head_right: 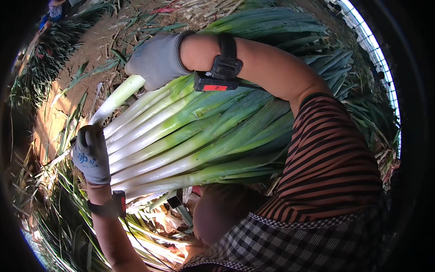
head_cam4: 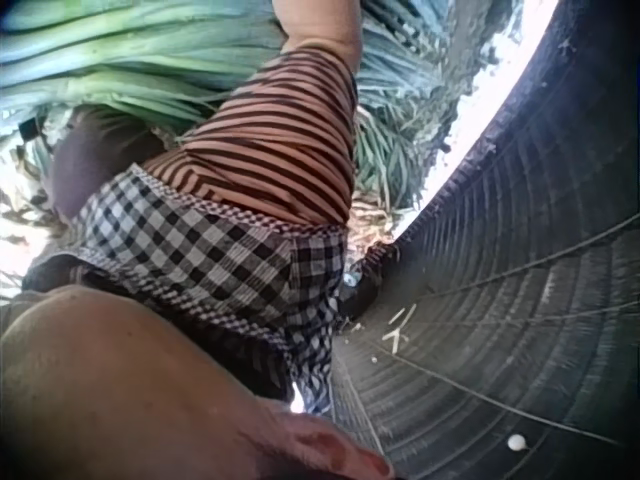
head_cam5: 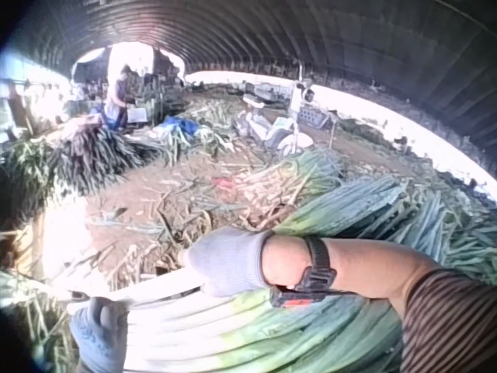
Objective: The person cleans leeks by peeling away outer layers and roots, then places them onto a stack. After clearing the workspace, the person gathers red plastic strips from the ground.
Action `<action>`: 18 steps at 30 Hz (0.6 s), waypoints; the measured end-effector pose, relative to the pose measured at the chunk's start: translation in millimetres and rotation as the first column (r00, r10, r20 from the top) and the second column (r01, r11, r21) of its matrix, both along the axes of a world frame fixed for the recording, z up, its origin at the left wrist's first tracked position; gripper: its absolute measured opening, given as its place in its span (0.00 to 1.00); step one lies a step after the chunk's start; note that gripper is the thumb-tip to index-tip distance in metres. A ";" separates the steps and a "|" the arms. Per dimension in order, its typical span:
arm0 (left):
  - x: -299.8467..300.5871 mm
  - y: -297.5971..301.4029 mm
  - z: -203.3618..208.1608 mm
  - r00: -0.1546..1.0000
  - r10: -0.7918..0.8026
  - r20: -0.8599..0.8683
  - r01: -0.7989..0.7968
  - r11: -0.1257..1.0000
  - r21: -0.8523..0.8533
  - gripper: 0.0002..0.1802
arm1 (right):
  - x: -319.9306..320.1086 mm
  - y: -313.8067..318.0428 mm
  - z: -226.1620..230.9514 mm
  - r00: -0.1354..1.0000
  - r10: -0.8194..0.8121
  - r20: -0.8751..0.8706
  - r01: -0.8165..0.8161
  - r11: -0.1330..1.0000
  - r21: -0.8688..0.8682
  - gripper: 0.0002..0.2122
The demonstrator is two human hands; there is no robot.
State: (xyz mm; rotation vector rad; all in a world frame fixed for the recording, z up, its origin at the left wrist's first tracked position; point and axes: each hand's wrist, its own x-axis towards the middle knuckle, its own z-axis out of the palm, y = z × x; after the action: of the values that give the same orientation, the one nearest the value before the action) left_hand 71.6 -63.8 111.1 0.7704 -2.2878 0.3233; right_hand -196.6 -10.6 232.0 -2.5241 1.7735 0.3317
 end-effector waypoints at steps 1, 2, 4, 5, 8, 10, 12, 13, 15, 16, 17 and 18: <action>-0.7 6.4 8.7 0.999 0.011 -0.037 -0.011 1.000 -0.003 0.07 | 0.5 6.2 2.7 1.000 0.005 -0.004 -0.005 1.000 -0.011 0.16; 1.9 11.6 13.1 0.991 0.015 -0.132 -0.006 0.997 0.071 0.09 | 2.4 12.4 3.7 0.998 0.066 -0.021 -0.068 0.978 -0.199 0.13; 11.9 27.4 23.4 0.947 0.085 -0.309 -0.016 0.976 0.219 0.10 | 7.8 26.0 11.7 0.990 0.129 -0.053 -0.140 0.910 -0.390 0.11; 27.4 36.3 35.8 0.929 0.110 -0.353 -0.050 0.984 0.173 0.09 | 18.9 31.3 23.8 0.983 0.155 -0.095 -0.182 0.865 -0.468 0.09; 56.3 54.4 51.1 0.861 0.258 -0.439 -0.222 0.966 0.131 0.11 | 34.4 44.9 33.3 0.966 0.150 -0.209 -0.242 0.805 -0.541 0.09; 69.4 63.7 68.2 0.919 0.193 -0.344 -0.170 0.981 0.096 0.20 | 46.1 54.8 33.9 0.952 0.127 -0.278 -0.264 0.802 -0.536 0.11; 74.3 77.0 78.6 0.961 0.094 -0.262 -0.002 0.943 0.332 0.31 | 54.9 67.3 34.2 0.943 0.139 -0.302 -0.291 0.787 -0.544 0.11; 77.4 83.0 80.6 0.966 0.067 -0.248 0.077 0.847 0.526 0.30 | 57.4 71.7 34.7 0.935 0.135 -0.329 -0.304 0.782 -0.544 0.10; 91.8 95.3 75.4 0.990 0.079 -0.119 0.006 0.806 0.592 0.29 | 60.6 77.4 35.1 0.928 0.182 -0.326 -0.349 0.732 -0.585 0.10; 93.3 105.5 76.6 0.979 0.082 -0.188 0.040 0.824 0.565 0.26 | 63.9 81.9 38.3 0.920 0.195 -0.341 -0.374 0.703 -0.606 0.10; 100.6 118.1 77.4 0.971 0.133 -0.196 0.017 0.785 0.619 0.24 | 65.9 86.1 43.2 0.911 0.205 -0.358 -0.397 0.672 -0.625 0.09; 111.3 131.2 80.8 0.964 0.188 -0.187 -0.021 0.757 0.653 0.24 | 63.6 86.6 51.3 0.916 0.155 -0.369 -0.377 0.647 -0.663 0.09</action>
State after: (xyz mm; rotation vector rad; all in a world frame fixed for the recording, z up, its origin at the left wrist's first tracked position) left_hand 182.9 67.4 191.9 1.2082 -2.1127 -0.5363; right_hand -132.9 76.0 283.3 -3.4841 1.8849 -0.0488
